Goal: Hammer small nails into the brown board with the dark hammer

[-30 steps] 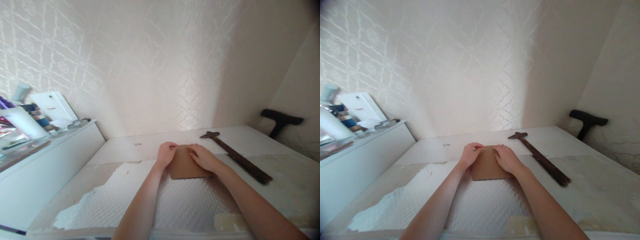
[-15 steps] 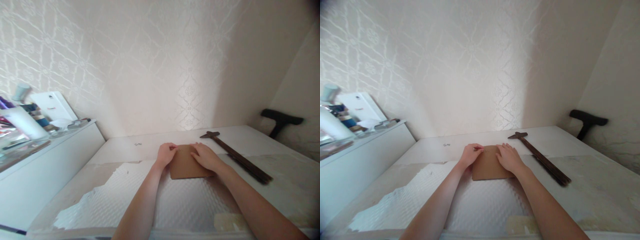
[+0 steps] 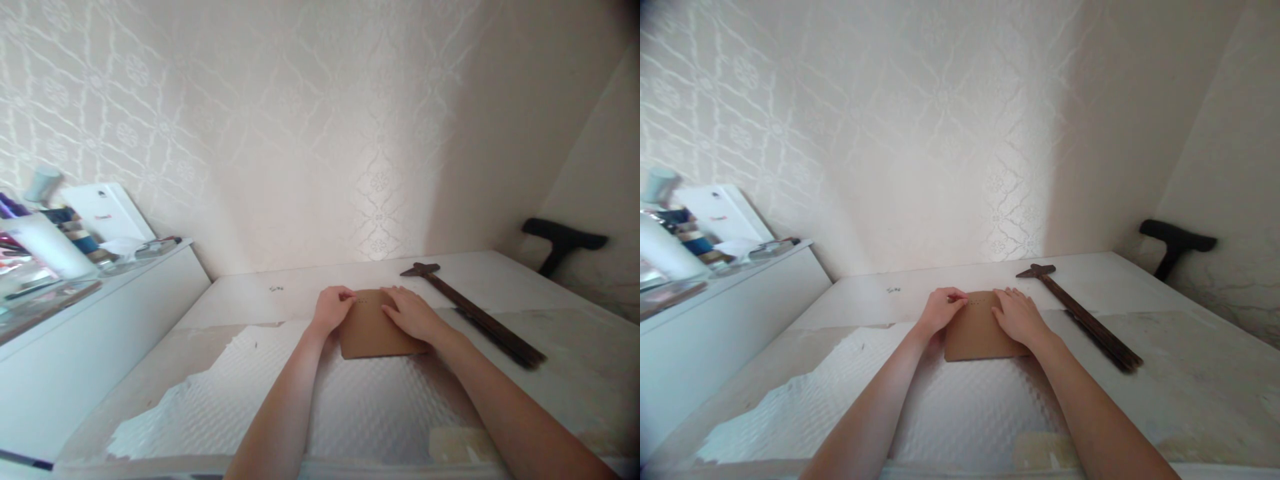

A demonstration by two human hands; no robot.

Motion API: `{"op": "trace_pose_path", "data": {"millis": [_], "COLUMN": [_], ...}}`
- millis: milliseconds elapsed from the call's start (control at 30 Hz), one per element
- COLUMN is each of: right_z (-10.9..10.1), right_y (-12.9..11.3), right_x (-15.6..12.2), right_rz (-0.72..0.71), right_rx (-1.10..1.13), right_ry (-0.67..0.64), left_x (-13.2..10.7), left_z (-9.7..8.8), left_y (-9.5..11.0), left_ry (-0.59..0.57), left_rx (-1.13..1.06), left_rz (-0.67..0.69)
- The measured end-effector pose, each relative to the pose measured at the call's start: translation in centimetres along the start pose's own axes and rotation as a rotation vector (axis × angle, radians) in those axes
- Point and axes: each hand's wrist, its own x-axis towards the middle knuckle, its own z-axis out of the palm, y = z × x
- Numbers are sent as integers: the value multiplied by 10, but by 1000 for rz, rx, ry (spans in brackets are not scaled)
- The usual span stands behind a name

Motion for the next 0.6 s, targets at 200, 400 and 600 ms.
{"op": "trace_pose_path", "data": {"millis": [200,400,600], "right_z": [-3,-1,1], "right_y": [0,1,3], "right_x": [0,1,1], "right_rz": [-23,0,49], "right_rx": [22,58,54], "right_ry": [-37,-32,-24], "left_x": [0,0,1], "left_z": [1,0,-2], "left_y": [-3,0,2], "left_ry": [-16,-19,-19], "left_rx": [-18,22,63], "left_rz": [0,-6,-25]}}
